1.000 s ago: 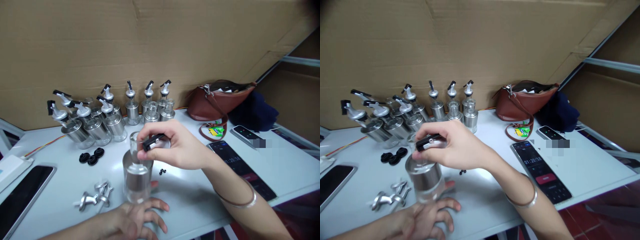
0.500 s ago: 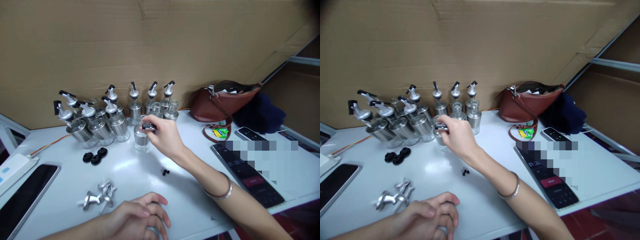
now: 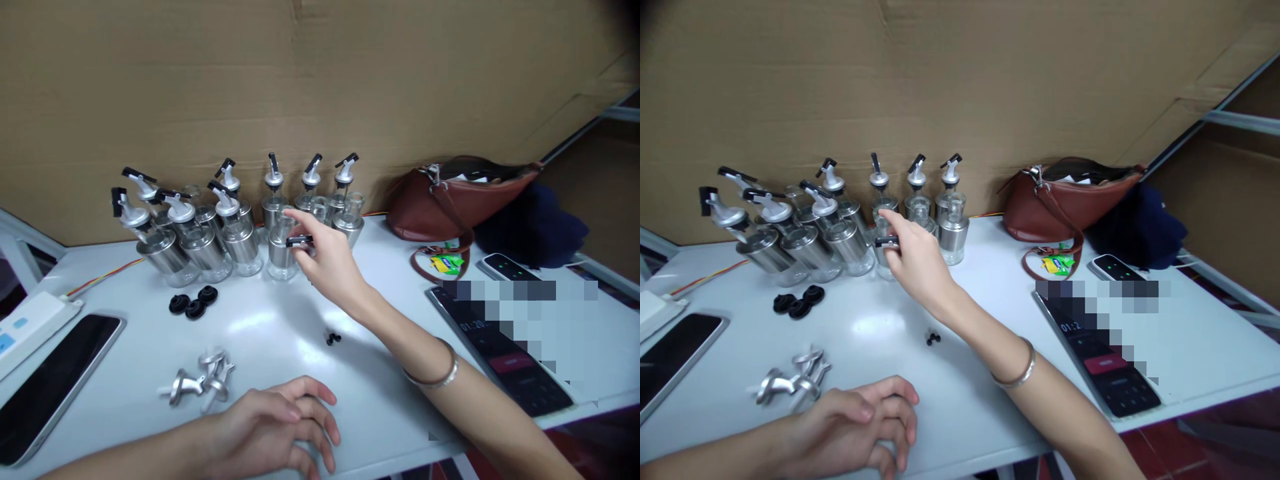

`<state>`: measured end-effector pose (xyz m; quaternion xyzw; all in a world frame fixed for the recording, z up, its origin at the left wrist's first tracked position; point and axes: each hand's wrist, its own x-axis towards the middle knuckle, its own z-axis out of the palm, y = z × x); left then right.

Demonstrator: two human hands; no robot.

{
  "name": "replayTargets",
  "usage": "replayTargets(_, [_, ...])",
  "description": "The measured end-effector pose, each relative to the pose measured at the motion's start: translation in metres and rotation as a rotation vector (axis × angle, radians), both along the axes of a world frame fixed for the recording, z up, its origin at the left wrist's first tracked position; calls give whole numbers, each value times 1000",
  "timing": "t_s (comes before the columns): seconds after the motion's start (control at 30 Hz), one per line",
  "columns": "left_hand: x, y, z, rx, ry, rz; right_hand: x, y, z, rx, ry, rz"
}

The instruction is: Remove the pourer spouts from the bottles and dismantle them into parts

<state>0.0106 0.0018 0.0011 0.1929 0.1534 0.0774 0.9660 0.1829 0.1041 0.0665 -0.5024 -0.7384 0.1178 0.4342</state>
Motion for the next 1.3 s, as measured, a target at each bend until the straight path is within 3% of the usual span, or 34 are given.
replayTargets(0.6, [0, 0, -2, 3, -11, 12, 2, 2, -6, -23, -134, 59])
replayTargets(0.83, [0, 0, 0, -24, 5, 17, -6, -28, 6, 70, 11, 204])
replayTargets(1.03, [1, 1, -5, -84, 17, 41, -8, -66, -25, -185, 7, 546])
replayTargets(1.13, [0, 1, -7, -91, 9, 30, -1, -74, -37, -428, 151, 537])
replayTargets(1.3, [-1, 3, -8, -118, -51, 103, 12, -71, -33, -797, 462, 564])
